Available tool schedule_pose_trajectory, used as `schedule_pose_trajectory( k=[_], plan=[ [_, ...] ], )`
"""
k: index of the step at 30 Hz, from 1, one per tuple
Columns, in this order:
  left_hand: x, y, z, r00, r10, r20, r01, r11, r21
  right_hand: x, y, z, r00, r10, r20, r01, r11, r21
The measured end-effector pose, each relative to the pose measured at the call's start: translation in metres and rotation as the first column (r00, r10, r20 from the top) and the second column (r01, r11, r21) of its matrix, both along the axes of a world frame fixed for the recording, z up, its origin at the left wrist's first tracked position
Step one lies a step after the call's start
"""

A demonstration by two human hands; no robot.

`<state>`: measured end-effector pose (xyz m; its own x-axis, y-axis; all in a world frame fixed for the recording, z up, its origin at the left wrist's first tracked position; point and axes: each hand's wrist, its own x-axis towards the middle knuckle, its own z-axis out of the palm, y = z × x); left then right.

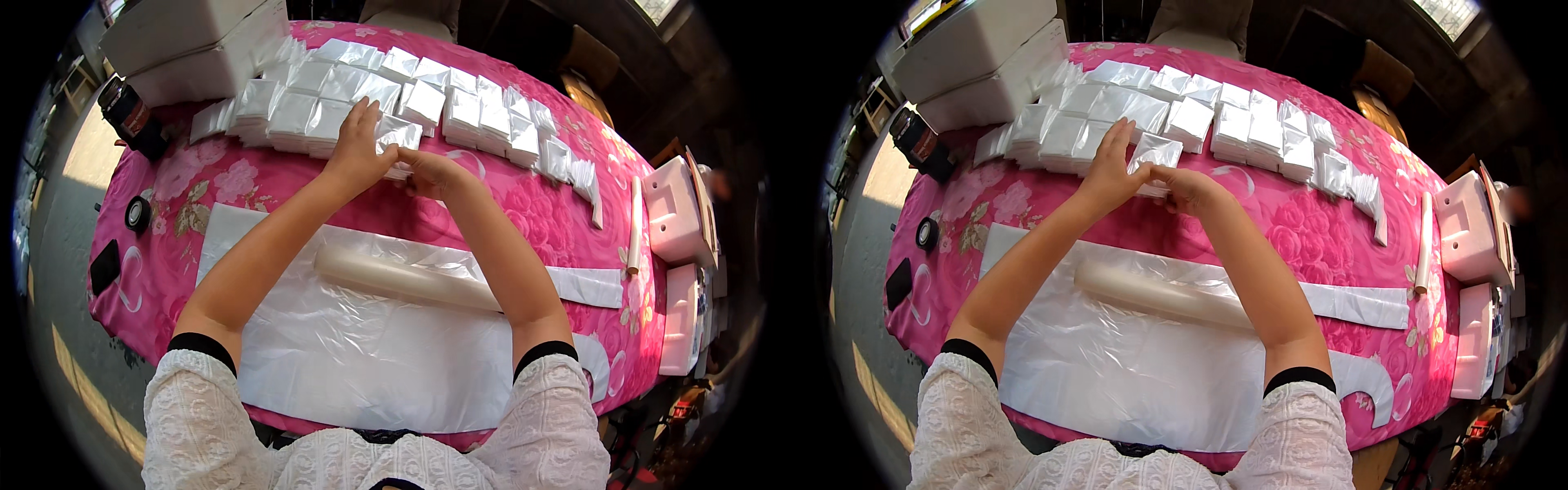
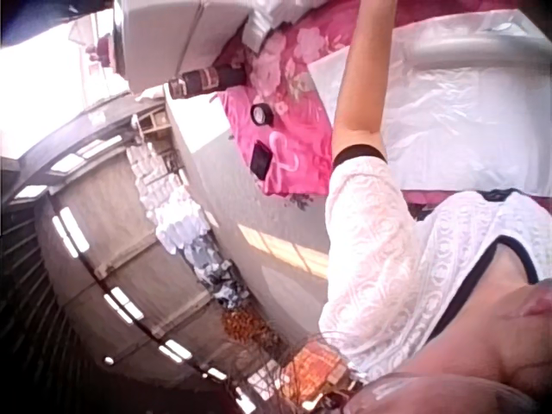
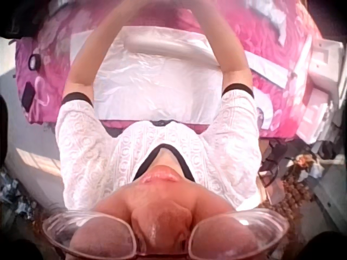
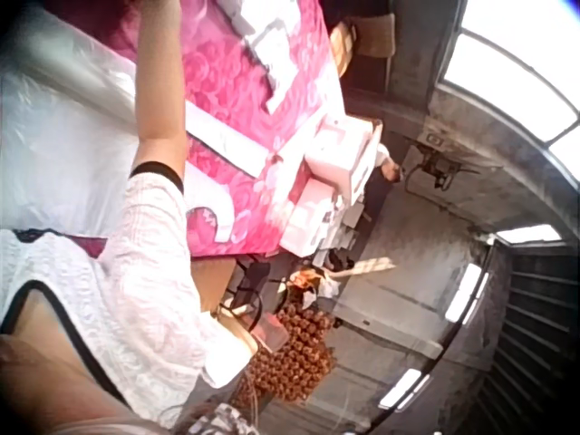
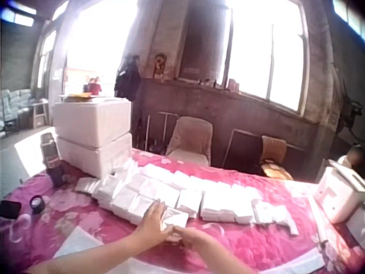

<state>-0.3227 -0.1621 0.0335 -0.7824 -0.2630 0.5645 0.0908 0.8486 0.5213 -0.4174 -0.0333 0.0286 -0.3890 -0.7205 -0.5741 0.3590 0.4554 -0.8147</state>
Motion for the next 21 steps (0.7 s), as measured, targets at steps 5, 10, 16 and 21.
schedule_pose_trajectory(
  k=[5,10,16,21],
  plan=[
    [0.026,-0.012,-0.002,0.92,-0.338,0.2,0.368,0.919,-0.14,-0.006,-0.009,0.011,0.993,0.101,-0.058,-0.087,0.974,0.208],
    [0.021,-0.007,-0.015,0.959,-0.234,0.16,0.274,0.912,-0.305,-0.014,0.01,-0.002,0.796,0.172,-0.581,-0.022,0.966,0.257],
    [0.009,-0.012,-0.024,0.986,-0.153,0.065,0.164,0.838,-0.52,0.027,0.003,-0.021,0.916,-0.379,-0.134,0.28,0.841,-0.464],
    [0.001,-0.023,-0.025,0.992,-0.092,0.087,0.124,0.835,-0.535,0.022,-0.03,-0.025,0.94,-0.336,-0.055,0.27,0.833,-0.482]
  ],
)
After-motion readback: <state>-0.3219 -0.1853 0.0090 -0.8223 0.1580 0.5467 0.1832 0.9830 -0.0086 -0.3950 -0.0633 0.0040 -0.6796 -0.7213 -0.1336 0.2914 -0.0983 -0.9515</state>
